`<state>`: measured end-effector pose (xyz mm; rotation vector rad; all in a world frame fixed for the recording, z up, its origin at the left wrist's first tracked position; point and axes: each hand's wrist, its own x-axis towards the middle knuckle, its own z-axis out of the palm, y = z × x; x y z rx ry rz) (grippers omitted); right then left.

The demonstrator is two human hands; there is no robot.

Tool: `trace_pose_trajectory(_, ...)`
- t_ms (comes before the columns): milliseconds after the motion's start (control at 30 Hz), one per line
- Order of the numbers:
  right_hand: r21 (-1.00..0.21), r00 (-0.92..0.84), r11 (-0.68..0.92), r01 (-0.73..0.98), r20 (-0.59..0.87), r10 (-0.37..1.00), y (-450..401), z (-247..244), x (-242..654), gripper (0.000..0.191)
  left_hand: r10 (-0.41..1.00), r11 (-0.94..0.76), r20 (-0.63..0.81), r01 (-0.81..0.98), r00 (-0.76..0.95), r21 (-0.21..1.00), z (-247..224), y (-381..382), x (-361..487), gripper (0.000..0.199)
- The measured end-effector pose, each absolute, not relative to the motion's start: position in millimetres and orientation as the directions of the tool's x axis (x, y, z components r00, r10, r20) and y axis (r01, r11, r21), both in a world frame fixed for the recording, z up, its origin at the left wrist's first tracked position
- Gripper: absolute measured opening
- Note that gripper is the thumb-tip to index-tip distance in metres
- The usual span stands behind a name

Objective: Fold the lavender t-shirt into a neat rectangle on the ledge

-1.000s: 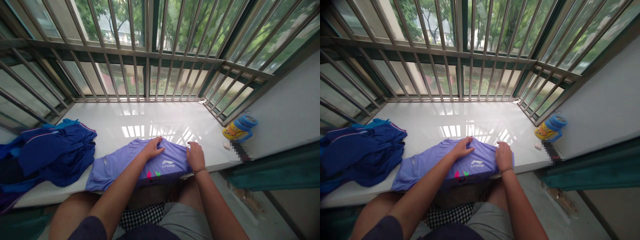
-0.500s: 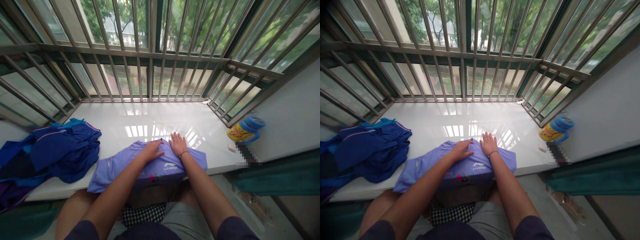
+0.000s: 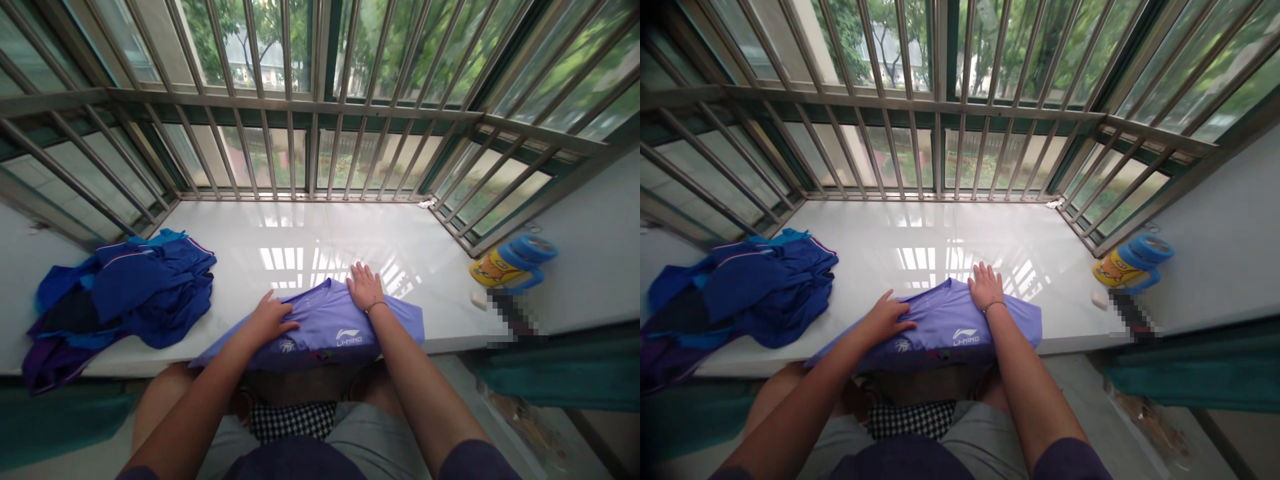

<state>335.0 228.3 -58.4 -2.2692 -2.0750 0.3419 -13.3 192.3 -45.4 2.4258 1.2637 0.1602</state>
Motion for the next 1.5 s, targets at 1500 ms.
trace_pose_trajectory(1500,-0.19,-0.005,-0.003,0.982,-0.039,0.999,316.5,-53.0,350.4,0.032,0.984,-0.176,0.007,0.975,0.176,0.133,-51.3,368.2,-31.7,0.056)
